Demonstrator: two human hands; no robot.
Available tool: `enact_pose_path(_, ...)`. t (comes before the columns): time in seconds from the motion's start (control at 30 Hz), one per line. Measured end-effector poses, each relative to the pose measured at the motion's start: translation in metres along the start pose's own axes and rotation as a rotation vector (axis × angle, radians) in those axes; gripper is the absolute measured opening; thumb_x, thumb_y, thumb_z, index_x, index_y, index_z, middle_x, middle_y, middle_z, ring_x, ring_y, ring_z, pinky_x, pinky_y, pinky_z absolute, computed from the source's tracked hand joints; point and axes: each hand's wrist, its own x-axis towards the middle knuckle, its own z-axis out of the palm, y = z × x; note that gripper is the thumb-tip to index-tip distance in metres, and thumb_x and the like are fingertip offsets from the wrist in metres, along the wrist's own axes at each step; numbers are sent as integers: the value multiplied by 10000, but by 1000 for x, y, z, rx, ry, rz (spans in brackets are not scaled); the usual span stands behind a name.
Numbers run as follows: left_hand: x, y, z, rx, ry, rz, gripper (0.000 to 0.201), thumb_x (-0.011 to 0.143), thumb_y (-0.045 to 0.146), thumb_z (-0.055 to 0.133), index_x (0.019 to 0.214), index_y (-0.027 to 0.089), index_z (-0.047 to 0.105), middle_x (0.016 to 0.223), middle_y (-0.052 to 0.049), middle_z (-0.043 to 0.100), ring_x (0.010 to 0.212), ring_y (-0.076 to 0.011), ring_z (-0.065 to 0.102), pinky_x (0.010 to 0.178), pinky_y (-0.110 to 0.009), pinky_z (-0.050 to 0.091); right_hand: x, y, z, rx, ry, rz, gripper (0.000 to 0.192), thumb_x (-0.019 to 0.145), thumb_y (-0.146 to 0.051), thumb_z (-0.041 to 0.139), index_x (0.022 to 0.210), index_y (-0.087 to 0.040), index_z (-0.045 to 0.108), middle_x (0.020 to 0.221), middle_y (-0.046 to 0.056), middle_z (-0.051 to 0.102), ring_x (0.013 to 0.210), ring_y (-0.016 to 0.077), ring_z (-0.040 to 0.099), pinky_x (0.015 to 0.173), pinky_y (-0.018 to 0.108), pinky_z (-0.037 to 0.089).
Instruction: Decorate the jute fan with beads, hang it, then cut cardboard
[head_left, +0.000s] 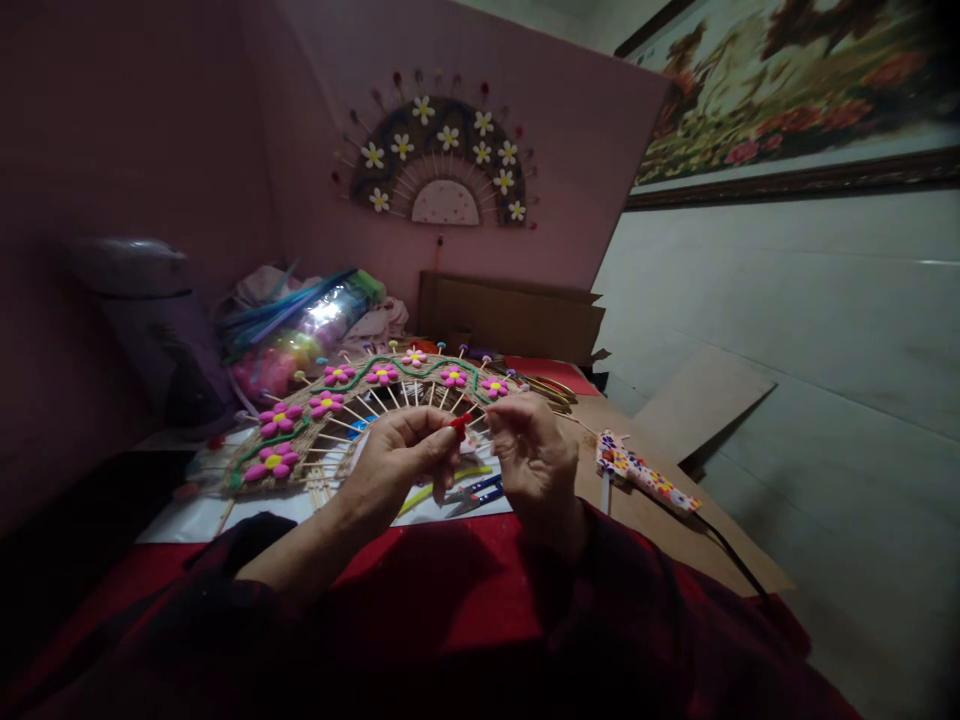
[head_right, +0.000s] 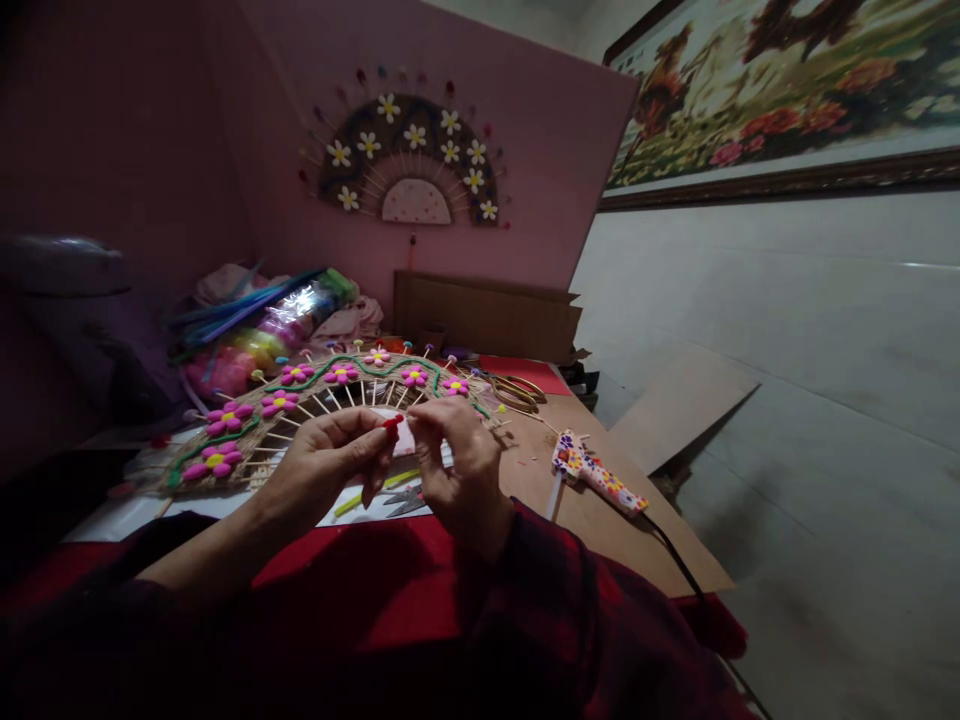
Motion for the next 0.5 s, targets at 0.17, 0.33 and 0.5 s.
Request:
enact_pose_path(0.17,0,-2,1,11,-8,34,204,763,305,654,701,134,559,575,26,558,402,-76,520,375,-190,425,-2,0,1,-85,-51,-167,214,848,-93,527,991,-232,604,900,52,623,825,176,600,741,334,509)
enact_pose_path(0.33,-2,-2,1,78,36,96,204,744,320,665,725,137,578,541,28,559,379,-83,518,362,-194,413,-3,-1,5,11,-68,-106,182,853,-109,527,967,-218,618,874,44,632,825,167,601,734,329,512)
enact_pose_path(0.5,-1,-3,1,188,121,142,229,726,322,664,639,130,574,492,13,553,350,-86,500,332,-195,407,-5,-2,8,114,-120,36,104,834,-164,580,923,-194,626,860,47,626,816,171,594,728,330,500)
